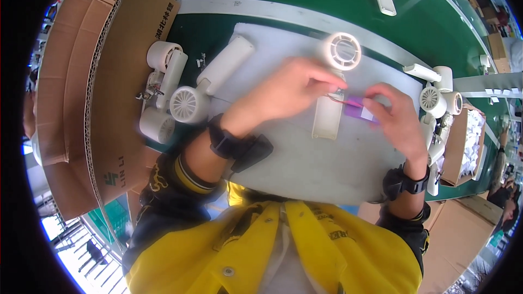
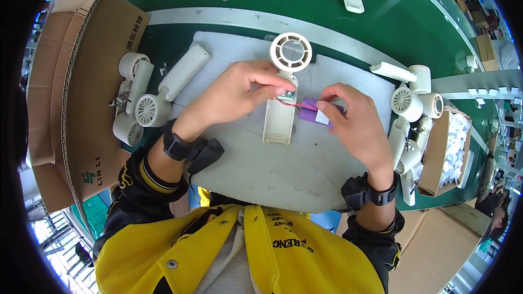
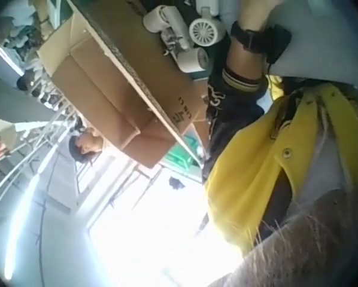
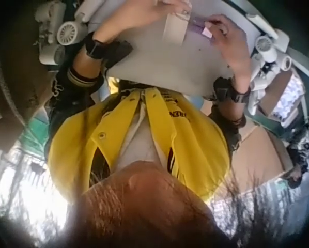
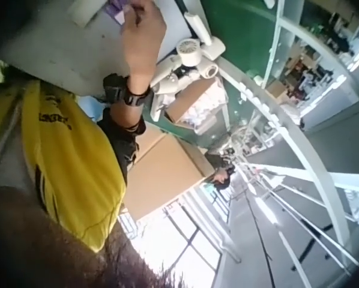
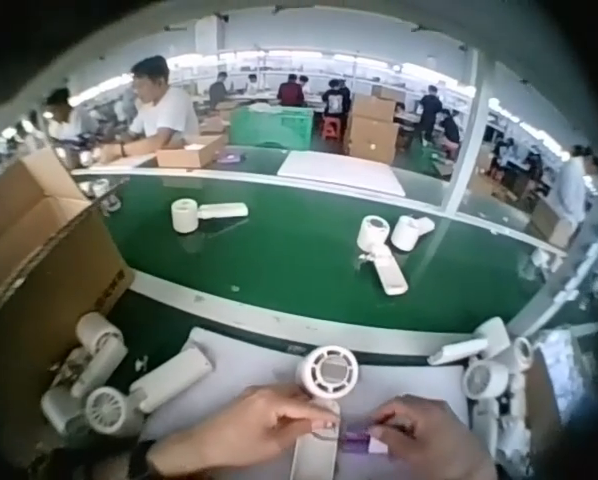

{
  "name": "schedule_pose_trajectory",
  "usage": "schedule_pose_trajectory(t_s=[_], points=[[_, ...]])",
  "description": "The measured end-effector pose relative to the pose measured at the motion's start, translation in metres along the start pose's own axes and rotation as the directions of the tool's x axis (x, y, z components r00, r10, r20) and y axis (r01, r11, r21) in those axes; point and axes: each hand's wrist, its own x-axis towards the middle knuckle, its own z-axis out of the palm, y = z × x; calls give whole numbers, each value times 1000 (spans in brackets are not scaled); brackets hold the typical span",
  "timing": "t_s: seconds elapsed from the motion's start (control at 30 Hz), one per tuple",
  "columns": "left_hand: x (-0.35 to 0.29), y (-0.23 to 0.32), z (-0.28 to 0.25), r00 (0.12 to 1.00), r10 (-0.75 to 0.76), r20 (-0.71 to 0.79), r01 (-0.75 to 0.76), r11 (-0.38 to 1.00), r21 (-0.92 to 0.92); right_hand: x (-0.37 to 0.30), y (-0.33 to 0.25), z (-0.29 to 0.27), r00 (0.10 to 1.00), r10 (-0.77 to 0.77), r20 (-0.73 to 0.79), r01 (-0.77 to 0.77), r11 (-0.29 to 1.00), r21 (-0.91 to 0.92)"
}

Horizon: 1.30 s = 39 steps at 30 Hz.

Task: Assembling small portable fans by inserting batteries into housings and connecting internal electrical components.

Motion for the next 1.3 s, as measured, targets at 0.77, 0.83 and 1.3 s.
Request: schedule_pose_trajectory(t_s=[0.77, 0.83, 1.3], points=[[-3, 4, 2, 999, -30, 44, 28, 999, 41, -22, 0, 20, 873, -480, -81, 340, 720, -605], [-4, 4, 3, 999, -25, 40, 23, 999, 46, -24, -5, 18, 872, -483, -81, 370, 758, -537], [3, -7, 15, 991, 131, -31, -128, 988, 88, -24, 10, 27, 864, -503, 11, 326, 543, -774]])
